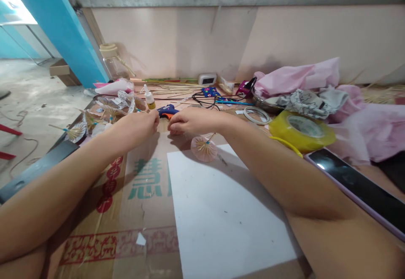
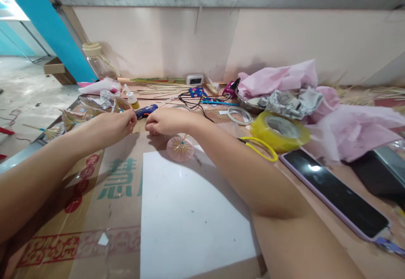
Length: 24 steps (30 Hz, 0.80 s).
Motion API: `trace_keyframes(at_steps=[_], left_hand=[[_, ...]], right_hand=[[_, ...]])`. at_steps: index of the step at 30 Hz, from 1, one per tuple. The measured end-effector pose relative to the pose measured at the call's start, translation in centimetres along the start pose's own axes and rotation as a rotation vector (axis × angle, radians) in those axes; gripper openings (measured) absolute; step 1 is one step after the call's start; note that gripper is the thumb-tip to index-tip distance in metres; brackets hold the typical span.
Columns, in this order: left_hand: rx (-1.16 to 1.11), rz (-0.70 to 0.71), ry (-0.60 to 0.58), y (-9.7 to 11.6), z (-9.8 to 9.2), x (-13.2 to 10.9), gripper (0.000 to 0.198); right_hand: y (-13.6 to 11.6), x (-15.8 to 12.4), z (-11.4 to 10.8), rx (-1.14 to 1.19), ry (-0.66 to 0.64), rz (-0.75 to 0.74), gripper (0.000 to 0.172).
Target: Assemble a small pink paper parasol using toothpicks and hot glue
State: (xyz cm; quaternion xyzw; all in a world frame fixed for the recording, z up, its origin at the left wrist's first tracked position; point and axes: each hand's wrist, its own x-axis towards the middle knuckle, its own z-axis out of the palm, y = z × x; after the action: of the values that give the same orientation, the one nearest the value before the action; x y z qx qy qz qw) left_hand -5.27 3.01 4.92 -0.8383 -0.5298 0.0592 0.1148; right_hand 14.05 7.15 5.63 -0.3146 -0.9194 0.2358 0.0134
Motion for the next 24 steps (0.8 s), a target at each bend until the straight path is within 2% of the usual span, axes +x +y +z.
trace_keyframes(at_steps=[5, 9, 15, 19, 24], left_hand=[[-0.102, -0.033, 0.071, 0.0, -1.1, -0.1, 0.028], [-0.142, 0.031, 0.107, -0.5, -0.2, 0.3, 0.030], [-0.220, 0.222, 0.045, -0.2, 1.5, 0.6, 0.033], [-0.300, 0.235, -0.035, 0.7, 1.1, 0.3, 0.025], [-0.329, 0.243, 0.005, 0.8, 1.8, 0.6, 0.030]], right_hand=[[0.3, 0.1, 0.1, 0.018, 0.001, 0.020, 0.024], [0.5, 0.2, 0.2, 0.048, 0.012, 0.001, 0.024], [0.4, -0.1, -0.2, 0.071, 0.017, 0.011, 0.022], [0.3, -0.6, -0.9, 0.076, 0.045, 0.028, 0.019], [0.0, -1.4, -1.7, 0.116, 0.077, 0.084, 0.018]])
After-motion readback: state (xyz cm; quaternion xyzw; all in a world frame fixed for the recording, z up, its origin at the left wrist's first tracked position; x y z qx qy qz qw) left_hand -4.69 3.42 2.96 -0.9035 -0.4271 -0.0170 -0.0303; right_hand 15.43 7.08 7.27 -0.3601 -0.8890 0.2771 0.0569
